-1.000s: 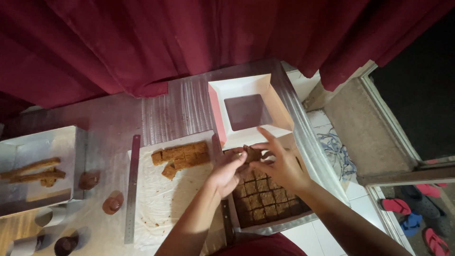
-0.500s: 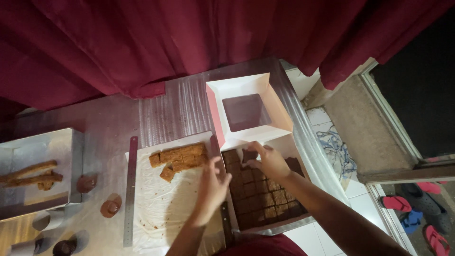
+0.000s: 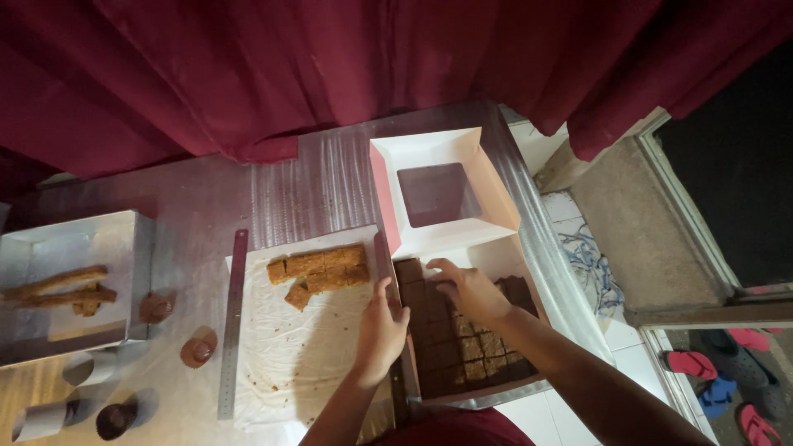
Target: Placing brownies into a white pastry box.
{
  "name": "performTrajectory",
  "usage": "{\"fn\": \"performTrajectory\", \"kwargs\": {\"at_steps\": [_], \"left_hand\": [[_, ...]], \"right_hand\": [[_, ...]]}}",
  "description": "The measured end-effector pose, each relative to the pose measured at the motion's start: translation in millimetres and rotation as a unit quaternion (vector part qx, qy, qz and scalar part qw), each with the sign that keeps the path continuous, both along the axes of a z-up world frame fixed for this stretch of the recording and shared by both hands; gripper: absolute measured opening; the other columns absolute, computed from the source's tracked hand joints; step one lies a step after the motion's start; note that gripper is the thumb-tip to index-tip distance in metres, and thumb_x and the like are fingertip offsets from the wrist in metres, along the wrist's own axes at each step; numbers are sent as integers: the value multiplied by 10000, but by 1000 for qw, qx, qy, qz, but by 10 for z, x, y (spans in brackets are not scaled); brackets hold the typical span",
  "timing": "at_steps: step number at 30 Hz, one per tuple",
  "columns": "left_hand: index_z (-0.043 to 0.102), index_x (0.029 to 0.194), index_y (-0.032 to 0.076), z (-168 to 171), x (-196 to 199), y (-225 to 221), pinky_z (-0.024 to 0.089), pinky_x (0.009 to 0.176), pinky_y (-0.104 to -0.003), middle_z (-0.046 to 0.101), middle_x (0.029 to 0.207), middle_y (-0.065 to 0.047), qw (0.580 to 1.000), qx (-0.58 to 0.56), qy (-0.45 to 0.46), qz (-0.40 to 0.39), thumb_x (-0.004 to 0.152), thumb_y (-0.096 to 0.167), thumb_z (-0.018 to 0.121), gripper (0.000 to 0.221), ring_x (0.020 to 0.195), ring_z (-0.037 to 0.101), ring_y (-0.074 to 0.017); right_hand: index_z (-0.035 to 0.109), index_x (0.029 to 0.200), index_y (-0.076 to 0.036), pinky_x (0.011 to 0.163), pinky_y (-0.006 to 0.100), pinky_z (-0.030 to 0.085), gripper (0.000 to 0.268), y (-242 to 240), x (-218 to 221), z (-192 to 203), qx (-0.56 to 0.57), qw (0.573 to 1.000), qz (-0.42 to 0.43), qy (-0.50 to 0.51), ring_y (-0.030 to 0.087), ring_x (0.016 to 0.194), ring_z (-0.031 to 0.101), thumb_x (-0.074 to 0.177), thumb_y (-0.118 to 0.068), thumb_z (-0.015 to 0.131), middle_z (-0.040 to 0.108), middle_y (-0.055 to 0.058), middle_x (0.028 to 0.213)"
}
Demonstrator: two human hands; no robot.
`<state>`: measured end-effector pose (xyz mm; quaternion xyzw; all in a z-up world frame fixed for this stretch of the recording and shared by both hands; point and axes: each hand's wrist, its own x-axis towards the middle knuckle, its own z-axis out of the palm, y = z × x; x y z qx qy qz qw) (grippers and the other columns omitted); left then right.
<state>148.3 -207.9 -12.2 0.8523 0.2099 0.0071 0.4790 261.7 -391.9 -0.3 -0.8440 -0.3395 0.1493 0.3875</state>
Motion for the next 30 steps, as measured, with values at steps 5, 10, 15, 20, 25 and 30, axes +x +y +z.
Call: {"fn": "performTrajectory", "kwargs": {"at_steps": [5,10,15,20,25,30], "left_hand": [[442,1421,76,-317,-45,8,563,837,-461,719,1022,-190,1000,15,-26,1,860,160,766,654,947,707,-357],[452,1414,60,-241,-237,185,542,870,-469,703,1074,-197,996,23,-89,3,873,203,783,649,995,685,-365],[650,1290,38,88,-779,1057,519,910,-452,709,1142,-186,979,65,-179,79,978,154,643,333,1038,681,-365],[743,1112,56,16,-1421,2431,541,817,-441,718,1033,-184,943,262,-116,169,891,114,608,265,900,679,-356],[764,1039,58,33,-1429,2890,536,809,-495,721,980,-221,914,372,-30,157,812,165,723,254,898,677,-413],[784,874,54,-181,-1497,2942,581,741,-424,769,866,-172,961,189,4,201,813,88,711,100,801,744,-334]], "right_hand": [[514,1294,-146,804,476,585,366,27,6,-100,0,1000,-11,-9,379,1013,730,950,-59,601,777,125,1087],[446,1368,-167,787,486,578,401,101,6,15,-119,992,-15,32,370,1004,732,983,-134,552,770,91,1154],[563,1323,-18,837,442,555,421,137,-62,35,-158,913,41,-374,338,1117,659,921,-134,601,693,186,1282],[611,1305,-96,995,453,519,388,963,-266,118,-113,948,106,-279,288,1149,605,936,-208,656,673,117,1232],[603,1306,-82,1141,488,419,434,1985,-488,49,-44,925,216,-310,305,1299,534,887,-176,661,625,97,1345],[550,1432,-102,1120,479,407,573,2343,-538,-40,-209,908,236,-276,307,1369,414,869,-37,636,546,63,1440]]}}
